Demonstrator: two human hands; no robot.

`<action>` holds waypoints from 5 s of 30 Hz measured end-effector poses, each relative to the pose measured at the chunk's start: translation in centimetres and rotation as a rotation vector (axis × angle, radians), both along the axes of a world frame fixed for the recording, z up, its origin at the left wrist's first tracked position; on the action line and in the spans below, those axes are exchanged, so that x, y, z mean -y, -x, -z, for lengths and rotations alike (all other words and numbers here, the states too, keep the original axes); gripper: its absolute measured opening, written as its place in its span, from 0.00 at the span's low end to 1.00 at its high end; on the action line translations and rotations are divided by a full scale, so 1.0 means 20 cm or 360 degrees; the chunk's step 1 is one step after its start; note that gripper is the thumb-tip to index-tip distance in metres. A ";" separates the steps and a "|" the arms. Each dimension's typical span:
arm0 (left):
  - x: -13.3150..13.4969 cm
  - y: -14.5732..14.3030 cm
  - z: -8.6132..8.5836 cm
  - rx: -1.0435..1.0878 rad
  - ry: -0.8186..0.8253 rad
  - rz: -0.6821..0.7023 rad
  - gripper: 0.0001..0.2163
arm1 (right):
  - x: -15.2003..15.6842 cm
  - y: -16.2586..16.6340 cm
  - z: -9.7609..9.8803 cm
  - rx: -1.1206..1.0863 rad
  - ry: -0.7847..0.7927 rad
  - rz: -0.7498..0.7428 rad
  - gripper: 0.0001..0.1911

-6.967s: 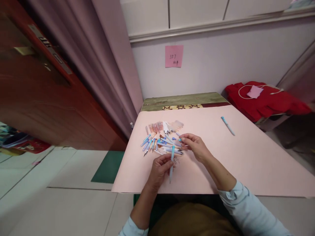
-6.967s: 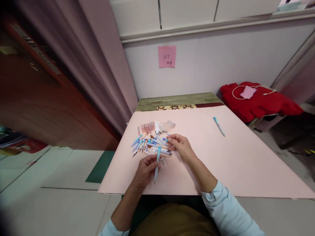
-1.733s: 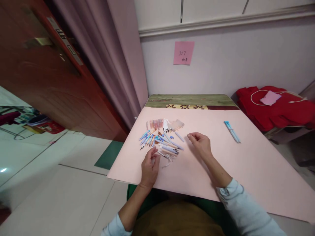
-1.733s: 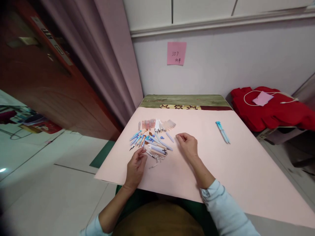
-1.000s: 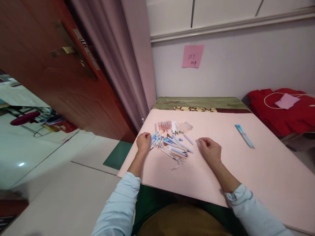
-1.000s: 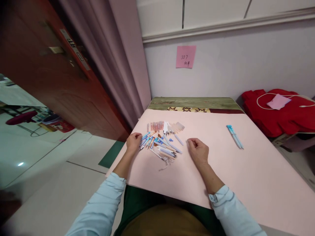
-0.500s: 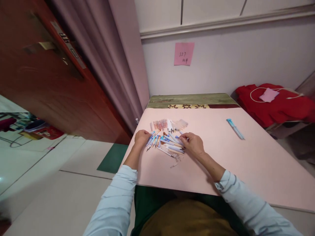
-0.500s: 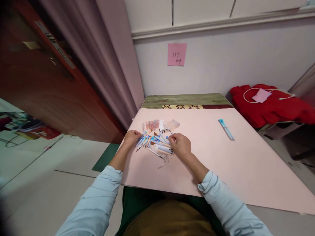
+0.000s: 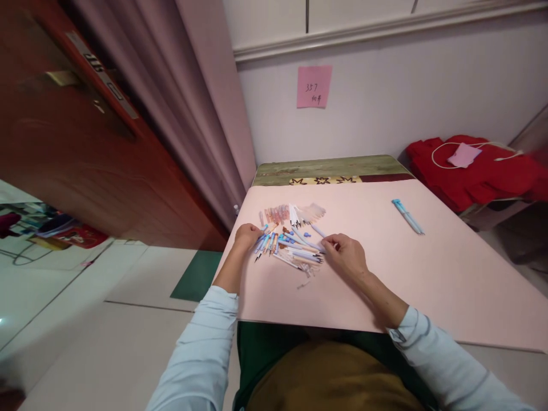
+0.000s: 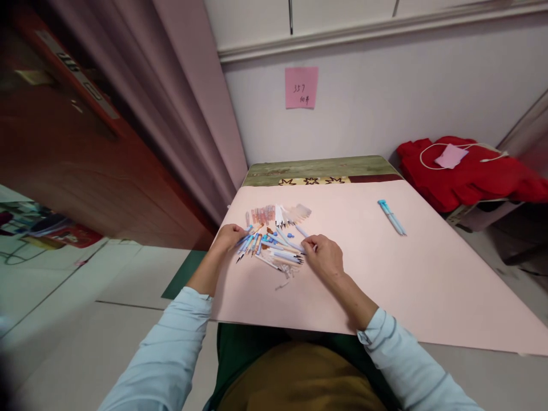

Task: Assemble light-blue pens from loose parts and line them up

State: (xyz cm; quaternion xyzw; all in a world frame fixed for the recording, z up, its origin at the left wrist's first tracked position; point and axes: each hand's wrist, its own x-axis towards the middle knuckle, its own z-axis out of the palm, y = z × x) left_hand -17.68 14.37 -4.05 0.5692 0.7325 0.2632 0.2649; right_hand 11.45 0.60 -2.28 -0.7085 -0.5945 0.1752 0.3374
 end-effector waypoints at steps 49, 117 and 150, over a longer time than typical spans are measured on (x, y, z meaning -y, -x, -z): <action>0.76 -0.34 -0.05 0.2361 0.0290 0.0404 0.10 | 0.28 0.08 0.16 0.0148 -0.0424 -0.0288 0.07; 0.57 -0.44 -0.14 0.2622 0.0209 0.0094 0.05 | 0.19 0.21 -0.02 0.0702 0.0142 -0.0287 0.07; 0.19 -0.83 -0.14 0.2973 0.0358 0.0324 0.03 | -0.16 0.02 -0.21 -0.1450 -0.0307 0.0076 0.16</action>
